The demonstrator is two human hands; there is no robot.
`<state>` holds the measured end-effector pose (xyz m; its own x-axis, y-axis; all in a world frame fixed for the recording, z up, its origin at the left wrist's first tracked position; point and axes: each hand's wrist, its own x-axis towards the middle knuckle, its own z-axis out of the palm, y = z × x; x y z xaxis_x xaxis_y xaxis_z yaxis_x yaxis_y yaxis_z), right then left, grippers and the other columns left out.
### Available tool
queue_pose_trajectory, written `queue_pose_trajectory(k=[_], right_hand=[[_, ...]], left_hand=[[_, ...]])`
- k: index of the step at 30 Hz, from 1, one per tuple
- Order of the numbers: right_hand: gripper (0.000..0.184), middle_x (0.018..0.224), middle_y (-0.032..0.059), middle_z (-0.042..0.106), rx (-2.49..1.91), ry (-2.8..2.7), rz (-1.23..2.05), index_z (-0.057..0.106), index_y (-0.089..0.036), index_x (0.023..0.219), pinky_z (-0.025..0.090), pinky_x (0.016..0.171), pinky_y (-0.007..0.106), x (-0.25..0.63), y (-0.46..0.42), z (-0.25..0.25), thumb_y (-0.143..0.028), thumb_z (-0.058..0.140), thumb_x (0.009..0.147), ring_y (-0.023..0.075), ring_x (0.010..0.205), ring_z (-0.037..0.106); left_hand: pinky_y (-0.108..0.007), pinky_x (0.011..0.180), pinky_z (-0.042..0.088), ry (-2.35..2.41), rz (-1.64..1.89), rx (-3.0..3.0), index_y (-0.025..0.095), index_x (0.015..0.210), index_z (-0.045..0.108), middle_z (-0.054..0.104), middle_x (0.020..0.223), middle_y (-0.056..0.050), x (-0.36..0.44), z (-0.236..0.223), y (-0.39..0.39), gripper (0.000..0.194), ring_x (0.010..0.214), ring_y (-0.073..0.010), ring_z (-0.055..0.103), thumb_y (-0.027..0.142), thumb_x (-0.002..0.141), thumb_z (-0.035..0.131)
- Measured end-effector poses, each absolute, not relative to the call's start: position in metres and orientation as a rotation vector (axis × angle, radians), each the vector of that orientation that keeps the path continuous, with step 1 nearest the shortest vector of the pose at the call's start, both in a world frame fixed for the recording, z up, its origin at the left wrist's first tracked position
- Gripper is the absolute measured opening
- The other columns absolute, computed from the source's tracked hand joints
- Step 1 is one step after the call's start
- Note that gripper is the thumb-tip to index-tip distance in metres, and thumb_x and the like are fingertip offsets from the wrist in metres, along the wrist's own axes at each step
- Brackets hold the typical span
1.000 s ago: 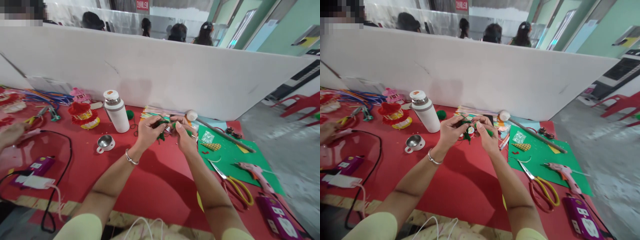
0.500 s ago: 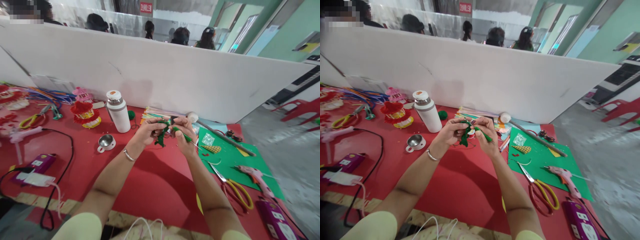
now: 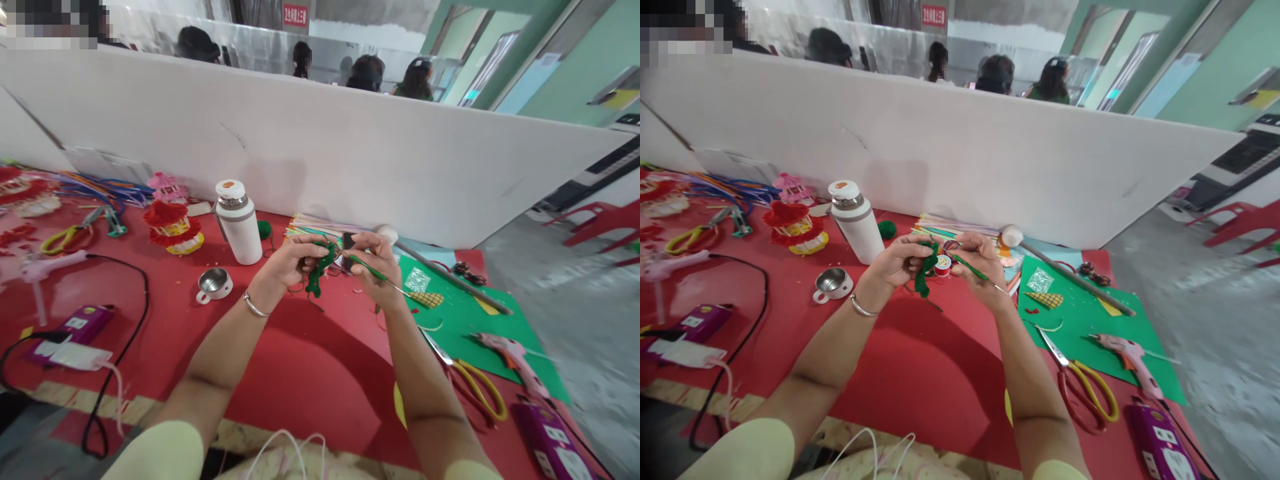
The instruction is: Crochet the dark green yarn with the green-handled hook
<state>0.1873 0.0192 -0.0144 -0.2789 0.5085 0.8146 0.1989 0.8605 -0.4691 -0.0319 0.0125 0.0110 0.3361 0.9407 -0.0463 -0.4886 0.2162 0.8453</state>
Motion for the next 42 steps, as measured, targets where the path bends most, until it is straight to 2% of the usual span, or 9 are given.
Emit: queue_pose_trajectory(k=[3,12,17,21,24,28,34,38,42], right_hand=[[0.031,0.128,0.0087,0.062,-0.51,-1.946,0.293,0.079,-0.035,0.124,0.063,0.088,0.041,0.194,0.021,-0.013,-0.048,0.069,0.097,0.0217,0.102,0.066],[0.032,0.142,0.0085,0.062,-0.473,-2.136,0.329,0.077,-0.037,0.128,0.062,0.083,0.037,0.209,0.014,0.002,-0.033,0.073,0.097,0.025,0.117,0.065],[0.022,0.144,0.0069,0.064,-0.482,-2.137,0.668,0.083,-0.033,0.116,0.061,0.097,0.042,0.216,0.009,0.012,-0.032,0.072,0.097,0.0291,0.132,0.063],[0.02,0.133,0.0047,0.072,-0.378,-1.838,1.003,0.087,-0.034,0.101,0.055,0.11,0.049,0.194,0.014,-0.006,-0.045,0.07,0.097,0.0295,0.131,0.065],[0.032,0.137,0.0033,0.071,-0.404,-1.505,1.121,0.087,-0.035,0.093,0.061,0.101,0.048,0.171,0.015,-0.019,-0.058,0.065,0.097,0.0291,0.122,0.069],[0.029,0.124,0.0054,0.078,-0.638,-1.469,0.895,0.086,-0.032,0.097,0.059,0.105,0.046,0.163,0.007,-0.015,-0.054,0.066,0.098,0.0274,0.122,0.069],[0.04,0.126,0.0069,0.078,-0.802,-1.424,1.048,0.083,-0.027,0.108,0.066,0.057,0.033,0.163,-0.004,-0.007,-0.061,0.067,0.094,0.022,0.083,0.079],[0.042,0.108,0.0049,0.083,-0.827,-1.252,1.119,0.082,-0.026,0.104,0.072,0.068,0.039,0.159,-0.003,-0.012,-0.064,0.07,0.091,0.0259,0.089,0.081],[0.039,0.113,0.0054,0.082,-0.762,-1.282,1.103,0.082,-0.026,0.096,0.072,0.077,0.04,0.163,-0.004,-0.008,-0.063,0.072,0.09,0.027,0.096,0.081]], left_hand=[[-0.018,0.039,0.018,0.693,1.084,0.91,0.012,0.081,0.078,0.049,0.048,0.007,-0.039,0.01,0.015,0.025,0.04,-0.0024,0.031,0.019,0.058,0.087],[-0.021,0.041,0.023,0.801,1.02,1.154,0.012,0.073,0.081,0.062,0.051,-0.001,-0.053,0.008,0.019,0.017,0.041,-0.0057,0.04,0.019,0.058,0.081],[-0.022,0.043,0.027,0.77,0.939,1.192,0.012,0.071,0.082,0.066,0.056,-0.004,-0.051,0.007,0.018,0.016,0.044,-0.0082,0.046,0.018,0.056,0.079],[-0.024,0.051,0.041,0.685,1.012,1.247,0.014,0.071,0.083,0.073,0.067,-0.007,-0.033,0.004,0.013,0.017,0.057,-0.0129,0.06,0.022,0.057,0.089],[-0.027,0.055,0.047,0.708,1.281,1.361,0.017,0.074,0.083,0.074,0.072,-0.006,-0.019,0.002,0.009,0.017,0.06,-0.0137,0.062,0.03,0.067,0.092],[-0.03,0.067,0.055,0.836,1.553,1.529,0.02,0.077,0.084,0.078,0.078,-0.006,-0.011,-0.002,0.011,0.014,0.071,-0.0176,0.069,0.032,0.074,0.089],[-0.031,0.075,0.058,0.842,1.607,1.591,0.021,0.082,0.084,0.08,0.083,-0.005,-0.01,-0.007,0.013,0.008,0.078,-0.0185,0.072,0.028,0.08,0.083],[-0.032,0.082,0.057,0.945,1.696,1.732,0.023,0.09,0.085,0.078,0.092,-0.006,-0.009,-0.004,0.008,0.009,0.088,-0.0198,0.072,0.024,0.086,0.076],[-0.033,0.087,0.055,1.033,1.638,1.708,0.023,0.092,0.084,0.078,0.096,-0.006,-0.009,0.0,0.003,0.011,0.092,-0.0202,0.07,0.024,0.089,0.073]])
